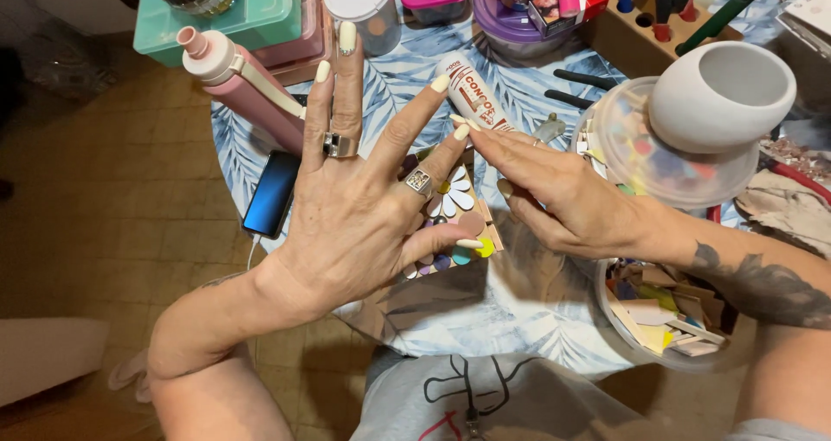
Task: Decorating a small box by gluing individual mosaic tiles onto its surface.
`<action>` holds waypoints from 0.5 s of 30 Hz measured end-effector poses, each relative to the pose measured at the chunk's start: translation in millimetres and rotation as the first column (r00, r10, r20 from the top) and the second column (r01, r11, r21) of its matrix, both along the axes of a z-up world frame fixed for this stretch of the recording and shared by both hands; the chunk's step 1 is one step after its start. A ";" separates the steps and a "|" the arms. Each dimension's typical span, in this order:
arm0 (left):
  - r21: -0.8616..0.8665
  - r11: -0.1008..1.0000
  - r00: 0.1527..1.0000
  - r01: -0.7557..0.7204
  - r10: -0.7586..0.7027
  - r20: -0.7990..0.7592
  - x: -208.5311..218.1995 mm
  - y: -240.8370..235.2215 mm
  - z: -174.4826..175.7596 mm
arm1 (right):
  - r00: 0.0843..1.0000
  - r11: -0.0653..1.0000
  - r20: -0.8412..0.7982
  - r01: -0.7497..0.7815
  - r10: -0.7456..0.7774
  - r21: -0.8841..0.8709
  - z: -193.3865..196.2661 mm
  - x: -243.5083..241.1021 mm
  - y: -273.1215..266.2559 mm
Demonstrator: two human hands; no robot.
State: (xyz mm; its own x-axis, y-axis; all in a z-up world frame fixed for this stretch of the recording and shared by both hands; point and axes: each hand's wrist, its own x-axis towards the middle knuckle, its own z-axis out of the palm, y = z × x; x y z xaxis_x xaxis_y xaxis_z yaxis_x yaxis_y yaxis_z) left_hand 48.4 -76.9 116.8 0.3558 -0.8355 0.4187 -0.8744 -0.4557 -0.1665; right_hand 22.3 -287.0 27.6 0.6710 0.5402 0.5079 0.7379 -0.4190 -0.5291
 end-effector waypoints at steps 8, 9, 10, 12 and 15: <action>-0.023 0.996 0.996 0.087 -0.087 -0.010 6.2 2.0 2.5 | 0.999 0.998 0.053 -0.005 0.009 -0.067 1.9 -0.8 -0.8; -0.024 0.996 0.996 0.087 -0.087 -0.011 6.1 2.5 2.5 | 0.999 0.998 0.052 -0.006 0.009 -0.068 1.8 -0.8 -0.7; -0.002 0.996 0.996 0.087 -0.087 -0.002 6.0 3.0 2.3 | 0.998 0.997 0.056 0.001 0.003 -0.075 1.5 -0.8 -0.8; 0.020 0.996 0.996 0.085 -0.085 0.005 6.1 3.8 2.3 | 0.998 0.996 0.060 0.007 -0.002 -0.083 1.9 -0.9 -0.7; 0.028 0.995 0.995 0.098 -0.099 0.025 6.3 4.4 4.6 | 0.999 0.996 0.048 0.006 -0.002 -0.091 3.9 -0.9 -0.9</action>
State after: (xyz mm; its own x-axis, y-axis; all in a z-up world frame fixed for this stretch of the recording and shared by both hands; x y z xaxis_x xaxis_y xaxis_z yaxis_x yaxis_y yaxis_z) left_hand 54.7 -72.6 121.4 0.2600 -0.8769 0.4043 -0.9101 -0.3625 -0.2010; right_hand 21.4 -287.8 31.5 0.6491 0.5831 0.4886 0.7598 -0.4666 -0.4527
